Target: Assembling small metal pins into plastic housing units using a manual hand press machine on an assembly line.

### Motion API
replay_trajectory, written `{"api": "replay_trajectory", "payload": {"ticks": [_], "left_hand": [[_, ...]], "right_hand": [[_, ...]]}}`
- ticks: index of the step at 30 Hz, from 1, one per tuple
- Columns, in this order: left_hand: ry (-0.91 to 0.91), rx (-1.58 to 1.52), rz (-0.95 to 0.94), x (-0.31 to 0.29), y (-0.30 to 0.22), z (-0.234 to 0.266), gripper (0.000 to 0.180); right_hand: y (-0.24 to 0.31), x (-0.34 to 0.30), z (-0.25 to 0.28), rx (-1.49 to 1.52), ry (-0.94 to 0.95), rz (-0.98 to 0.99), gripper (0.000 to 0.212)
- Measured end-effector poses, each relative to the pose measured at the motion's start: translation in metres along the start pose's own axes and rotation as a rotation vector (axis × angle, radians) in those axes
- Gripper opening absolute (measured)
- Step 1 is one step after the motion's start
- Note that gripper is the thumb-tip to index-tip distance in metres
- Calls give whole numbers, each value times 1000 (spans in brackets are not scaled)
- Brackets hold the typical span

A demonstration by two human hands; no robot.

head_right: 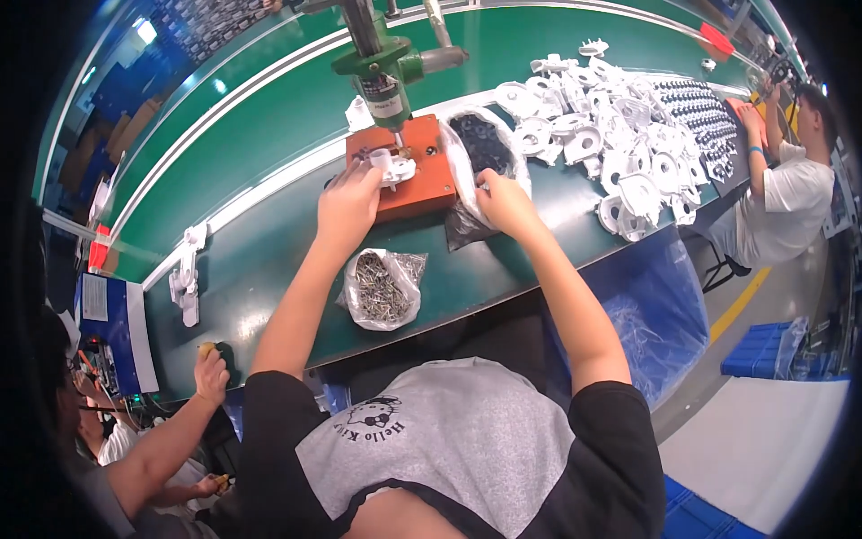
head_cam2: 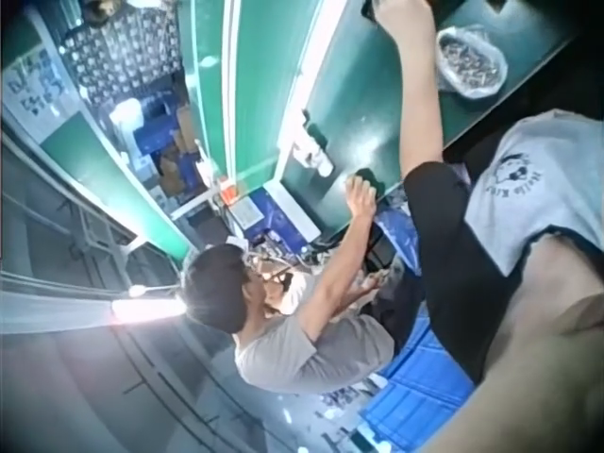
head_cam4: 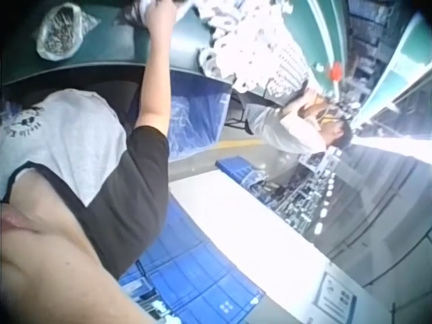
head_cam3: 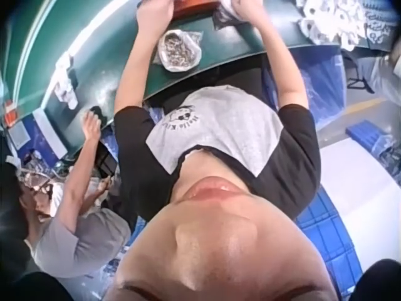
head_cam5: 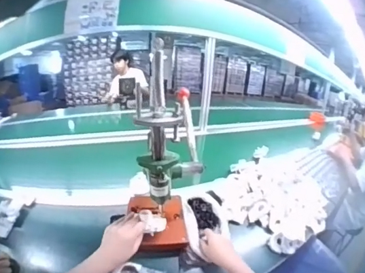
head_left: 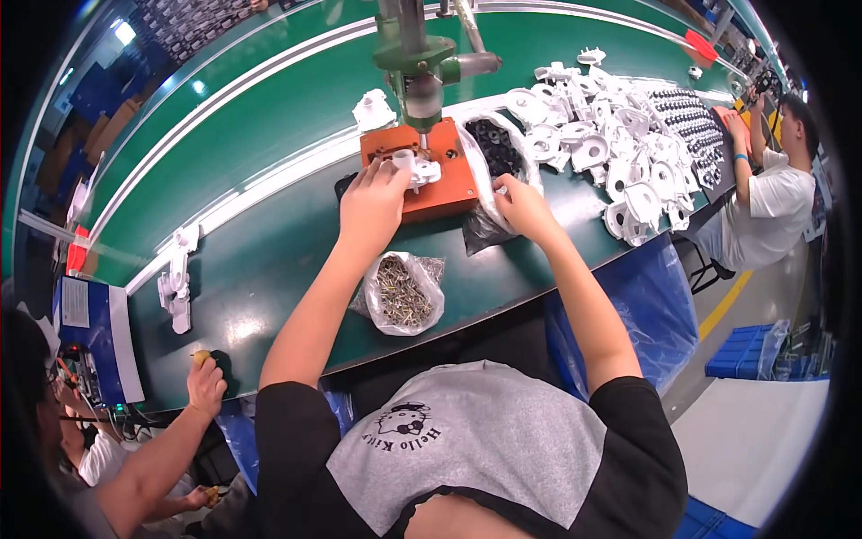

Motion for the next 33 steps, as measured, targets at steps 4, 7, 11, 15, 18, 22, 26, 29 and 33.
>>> {"api": "replay_trajectory", "payload": {"ticks": [4, 7, 11, 15, 18, 22, 26, 29, 33], "left_hand": [[-10, -2, -11, 12, 9, -17, 25], [70, -57, 4, 14, 7, -18, 15], [89, -155, -14, 8, 15, -25, 20], [29, -119, -56, 2, 18, -31, 17], [60, -145, -33, 3, 14, -32, 17], [91, -160, 24, 0, 12, -36, 23], [42, -195, 2, -3, 13, -37, 26], [29, -219, 29, -3, 14, -37, 27], [5, -180, 23, -3, 11, -38, 27]], "right_hand": [[-7, 5, -4, 170, 56, 27, 19], [-13, 15, -4, 188, 55, 60, 20], [-18, 22, -7, 124, 55, 20, 18], [-14, 22, -6, 20, 35, -7, 17], [-16, 24, -8, 28, 22, 0, 17], [-8, 22, 21, 144, -232, -12, 14], [33, 32, 40, 450, -241, 42, 17], [81, 40, 31, 335, -127, 168, 19], [94, 68, -8, 280, -81, 278, 21]]}}
Point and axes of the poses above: each hand's wrist, its own x-axis towards the middle knuckle, its own z-axis out of the back of the hand, y = z × x, the point moved 5 cm from there along x, towards the middle knuckle, and after that the axes turned 9 degrees about -z, right-handed, at the moved point
